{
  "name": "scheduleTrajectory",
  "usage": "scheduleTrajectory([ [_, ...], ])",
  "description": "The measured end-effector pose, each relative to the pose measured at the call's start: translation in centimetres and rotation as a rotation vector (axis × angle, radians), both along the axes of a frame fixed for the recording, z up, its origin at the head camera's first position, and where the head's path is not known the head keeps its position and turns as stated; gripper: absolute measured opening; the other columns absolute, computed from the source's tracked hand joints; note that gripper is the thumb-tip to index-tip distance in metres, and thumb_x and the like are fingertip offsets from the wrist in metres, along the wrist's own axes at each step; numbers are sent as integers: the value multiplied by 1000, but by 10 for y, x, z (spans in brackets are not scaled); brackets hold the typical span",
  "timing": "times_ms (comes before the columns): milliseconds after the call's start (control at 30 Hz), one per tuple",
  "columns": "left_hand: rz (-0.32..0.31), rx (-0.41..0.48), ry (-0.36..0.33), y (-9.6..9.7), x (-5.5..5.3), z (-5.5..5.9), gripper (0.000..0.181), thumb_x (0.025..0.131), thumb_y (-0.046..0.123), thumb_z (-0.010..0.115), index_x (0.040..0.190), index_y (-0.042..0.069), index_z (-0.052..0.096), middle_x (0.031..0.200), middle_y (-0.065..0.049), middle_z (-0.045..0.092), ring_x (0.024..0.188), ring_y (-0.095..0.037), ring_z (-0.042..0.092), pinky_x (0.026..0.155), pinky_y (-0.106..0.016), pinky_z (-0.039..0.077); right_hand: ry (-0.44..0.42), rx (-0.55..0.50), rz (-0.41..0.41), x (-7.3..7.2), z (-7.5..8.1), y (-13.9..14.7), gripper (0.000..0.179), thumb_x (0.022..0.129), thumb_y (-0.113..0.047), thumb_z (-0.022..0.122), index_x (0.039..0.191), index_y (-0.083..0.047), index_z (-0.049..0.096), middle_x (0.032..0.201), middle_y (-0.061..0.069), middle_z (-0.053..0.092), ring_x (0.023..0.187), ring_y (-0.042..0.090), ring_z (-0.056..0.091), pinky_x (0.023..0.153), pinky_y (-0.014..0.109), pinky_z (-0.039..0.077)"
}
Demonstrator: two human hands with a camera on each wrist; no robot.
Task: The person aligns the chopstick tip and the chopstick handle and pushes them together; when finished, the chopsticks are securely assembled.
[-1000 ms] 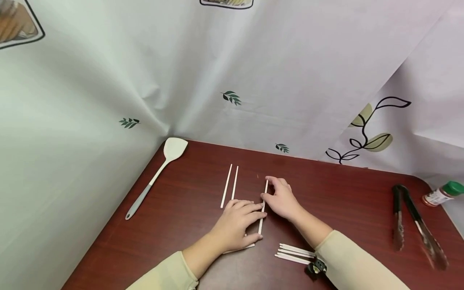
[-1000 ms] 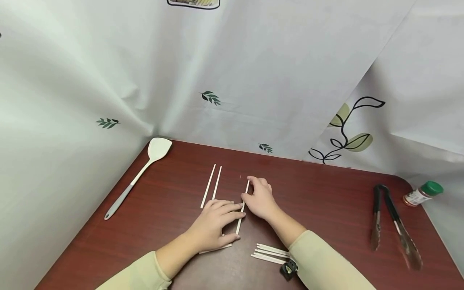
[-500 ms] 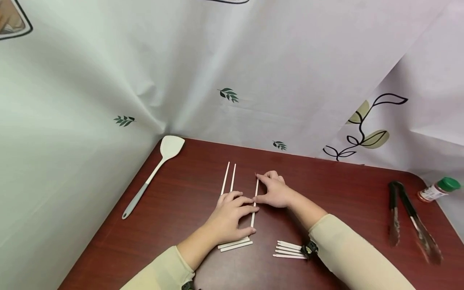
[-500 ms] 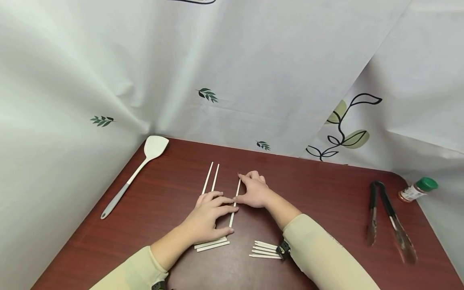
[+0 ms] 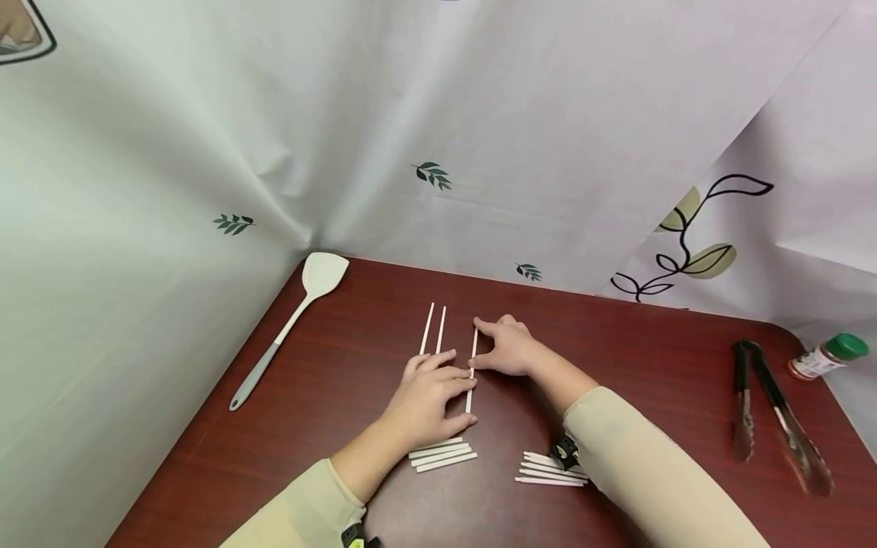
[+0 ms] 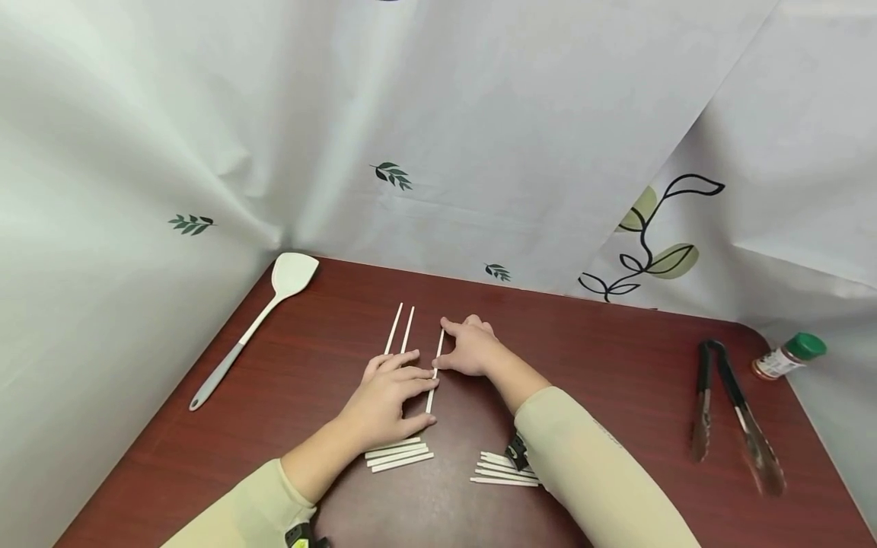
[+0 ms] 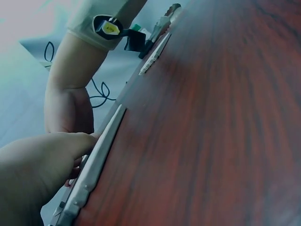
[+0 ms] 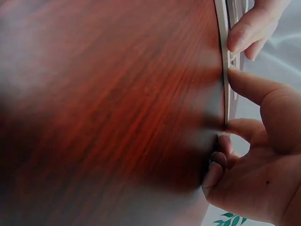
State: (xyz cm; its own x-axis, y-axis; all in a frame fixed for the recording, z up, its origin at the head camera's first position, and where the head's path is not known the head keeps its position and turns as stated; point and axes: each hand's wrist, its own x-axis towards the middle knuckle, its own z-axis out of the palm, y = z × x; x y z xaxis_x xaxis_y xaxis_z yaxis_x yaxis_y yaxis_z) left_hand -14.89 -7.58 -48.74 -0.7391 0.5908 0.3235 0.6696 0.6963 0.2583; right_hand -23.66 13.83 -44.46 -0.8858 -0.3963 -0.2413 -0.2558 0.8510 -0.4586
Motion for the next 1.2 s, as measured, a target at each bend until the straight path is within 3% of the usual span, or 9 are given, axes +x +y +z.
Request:
scheduleTrajectory([
  [633,61,28,-12,-14,-11,1,46,87,40,83,126,17,80,134,4,72,142,-34,52,112,-58,35,-11,35,-63,-18,7,-21,84,88,-48,85,161,-23,50,158,25,48,144,50,42,116,58,38],
  [967,67,33,-13,-18,-14,-2,46,88,38,81,129,18,79,137,5,71,141,-33,52,110,-58,36,-1,-15,-91,-21,4,-21,84,87,-47,87,159,-24,53,157,20,52,145,49,43,118,57,36],
  [1200,70,38,-15,-18,-11,-1,46,89,37,81,130,16,79,137,4,71,141,-33,52,110,-58,36,-20,0,-88,-20,3,-21,85,88,-50,85,161,-26,50,159,29,45,142,53,41,115,58,38],
])
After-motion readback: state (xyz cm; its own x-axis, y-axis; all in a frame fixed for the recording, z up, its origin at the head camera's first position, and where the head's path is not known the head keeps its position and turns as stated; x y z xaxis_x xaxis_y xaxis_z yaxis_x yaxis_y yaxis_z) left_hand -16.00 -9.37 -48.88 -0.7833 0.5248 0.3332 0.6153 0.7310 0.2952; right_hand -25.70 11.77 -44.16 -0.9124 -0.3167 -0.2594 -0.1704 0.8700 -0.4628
